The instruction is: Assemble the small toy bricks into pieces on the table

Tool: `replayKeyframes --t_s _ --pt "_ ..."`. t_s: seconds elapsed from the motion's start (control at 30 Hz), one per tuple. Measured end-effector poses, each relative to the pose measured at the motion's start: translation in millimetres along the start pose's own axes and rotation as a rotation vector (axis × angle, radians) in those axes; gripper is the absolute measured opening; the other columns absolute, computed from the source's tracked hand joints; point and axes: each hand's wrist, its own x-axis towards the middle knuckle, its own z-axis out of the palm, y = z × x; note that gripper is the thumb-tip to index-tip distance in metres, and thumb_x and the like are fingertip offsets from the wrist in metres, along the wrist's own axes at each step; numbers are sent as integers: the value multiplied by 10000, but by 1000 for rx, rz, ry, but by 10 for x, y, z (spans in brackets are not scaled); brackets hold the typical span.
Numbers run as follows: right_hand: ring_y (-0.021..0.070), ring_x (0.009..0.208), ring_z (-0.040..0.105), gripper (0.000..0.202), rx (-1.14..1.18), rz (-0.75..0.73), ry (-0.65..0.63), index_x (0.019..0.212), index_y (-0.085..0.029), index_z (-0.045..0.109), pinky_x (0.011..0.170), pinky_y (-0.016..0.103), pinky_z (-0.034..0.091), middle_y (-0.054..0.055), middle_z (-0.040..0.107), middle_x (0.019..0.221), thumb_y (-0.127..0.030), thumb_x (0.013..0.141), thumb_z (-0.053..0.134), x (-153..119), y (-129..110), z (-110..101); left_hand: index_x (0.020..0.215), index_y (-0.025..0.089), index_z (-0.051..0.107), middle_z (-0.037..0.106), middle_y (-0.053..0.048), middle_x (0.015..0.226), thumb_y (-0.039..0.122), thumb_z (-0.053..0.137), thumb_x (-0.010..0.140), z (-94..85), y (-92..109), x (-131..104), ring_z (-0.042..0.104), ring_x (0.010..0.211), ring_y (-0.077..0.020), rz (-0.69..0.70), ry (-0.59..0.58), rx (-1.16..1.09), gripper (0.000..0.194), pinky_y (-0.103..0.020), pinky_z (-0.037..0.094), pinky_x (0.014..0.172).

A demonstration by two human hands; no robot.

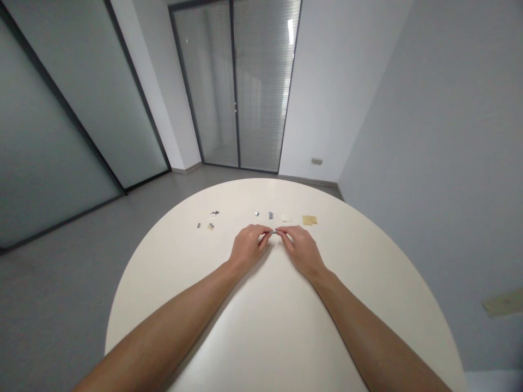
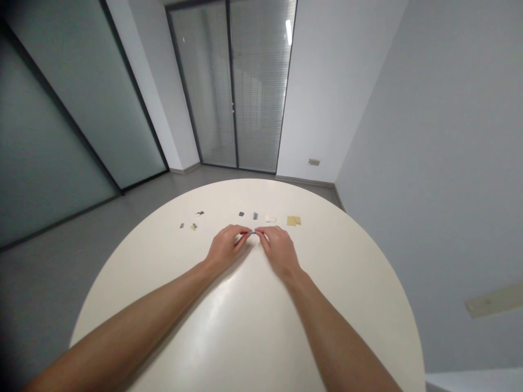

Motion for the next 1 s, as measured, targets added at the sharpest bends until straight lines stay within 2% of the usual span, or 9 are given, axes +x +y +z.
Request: replayKeyframes --t_s 0.67,1.0 --pt "240 998 665 166 37 -39 101 1034 -232 681 926 419 491 64 746 1031 -258 952 539 3 -21 -17 1080 240 726 760 -26 1025 238 538 955 -11 22 -12 651 972 -201 -26 -27 58 225 -346 501 898" --pt "232 997 659 129 18 -76 120 1023 -235 672 927 402 456 45 749 1030 -258 954 566 1 -8 -13 1030 247 740 766 -9 1023 248 558 945 -21 47 -8 668 983 -193 -89 -14 -46 200 -339 509 909"
